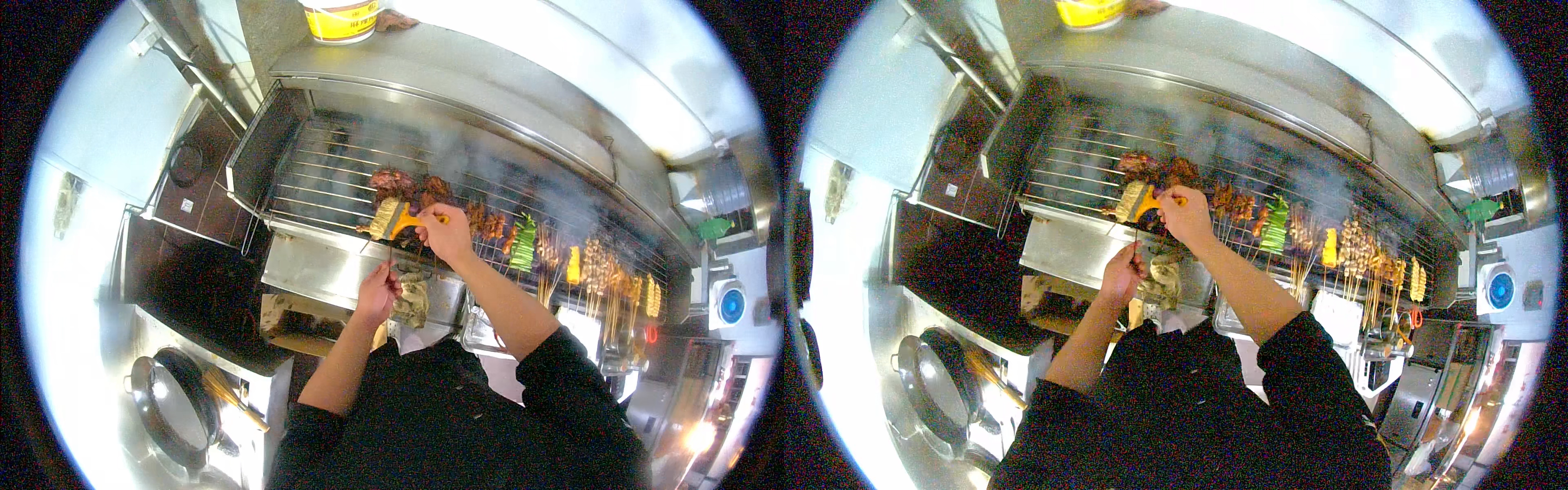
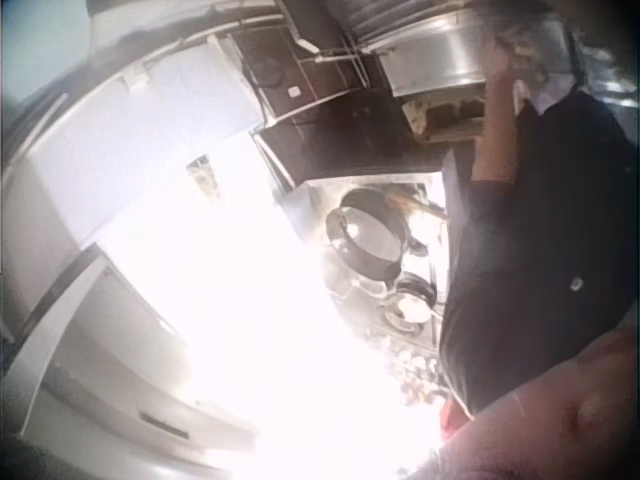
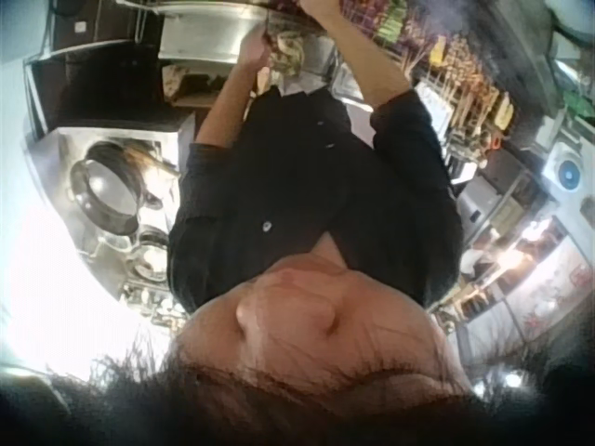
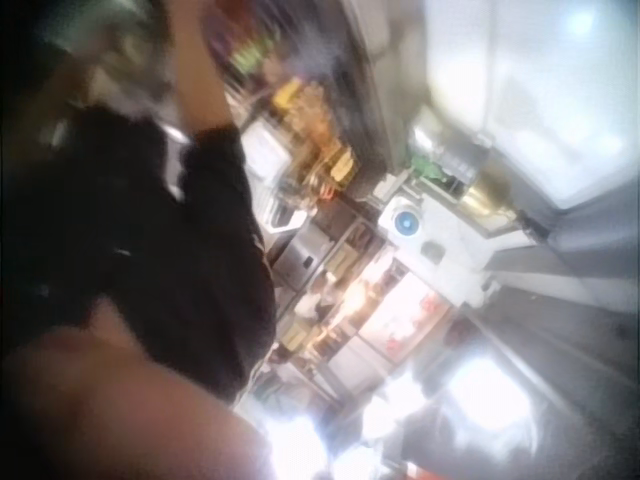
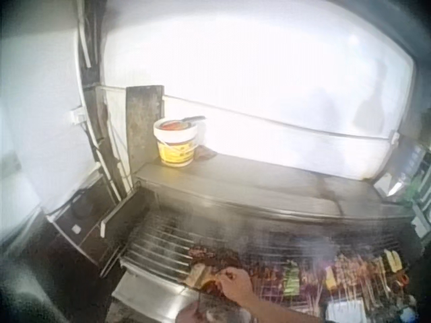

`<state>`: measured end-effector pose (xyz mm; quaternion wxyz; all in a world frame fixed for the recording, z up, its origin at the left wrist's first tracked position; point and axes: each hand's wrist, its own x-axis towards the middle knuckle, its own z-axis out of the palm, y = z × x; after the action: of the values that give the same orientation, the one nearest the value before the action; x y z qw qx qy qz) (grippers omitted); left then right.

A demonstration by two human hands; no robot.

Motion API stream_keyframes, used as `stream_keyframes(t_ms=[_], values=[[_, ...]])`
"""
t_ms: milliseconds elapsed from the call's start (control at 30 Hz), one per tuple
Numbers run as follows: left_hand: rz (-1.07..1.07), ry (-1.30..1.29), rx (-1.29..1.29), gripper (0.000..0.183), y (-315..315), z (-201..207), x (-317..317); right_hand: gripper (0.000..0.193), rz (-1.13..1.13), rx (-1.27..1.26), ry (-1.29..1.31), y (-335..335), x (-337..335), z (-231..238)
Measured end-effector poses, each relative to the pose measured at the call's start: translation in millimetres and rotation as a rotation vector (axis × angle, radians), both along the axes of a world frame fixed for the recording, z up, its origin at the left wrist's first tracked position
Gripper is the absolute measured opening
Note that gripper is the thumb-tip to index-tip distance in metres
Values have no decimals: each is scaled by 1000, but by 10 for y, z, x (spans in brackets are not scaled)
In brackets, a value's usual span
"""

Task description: The person grills various skewers on a commercial grill, turning them and applying seasoning from a shaker. They use tongs to adjust the skewers and occasionally interact with a coworker who collects finished items.

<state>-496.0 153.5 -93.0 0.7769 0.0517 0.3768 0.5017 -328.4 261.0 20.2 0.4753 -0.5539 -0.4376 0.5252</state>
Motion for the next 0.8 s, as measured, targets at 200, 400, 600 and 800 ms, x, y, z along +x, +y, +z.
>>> stream_keyframes(t_ms=[200,400,600,800], values=[[-87,-13,-47,26,206,118,3,13,-83,-72,1,-17,146,74],[-43,65,137,19,217,572,-102,15,-210,-12,50,317,297,318],[-114,280,153,27,275,1224,-284,16,-332,56,223,249,517,450],[-102,58,119,23,280,1684,-346,15,-402,-16,165,-66,449,308]])
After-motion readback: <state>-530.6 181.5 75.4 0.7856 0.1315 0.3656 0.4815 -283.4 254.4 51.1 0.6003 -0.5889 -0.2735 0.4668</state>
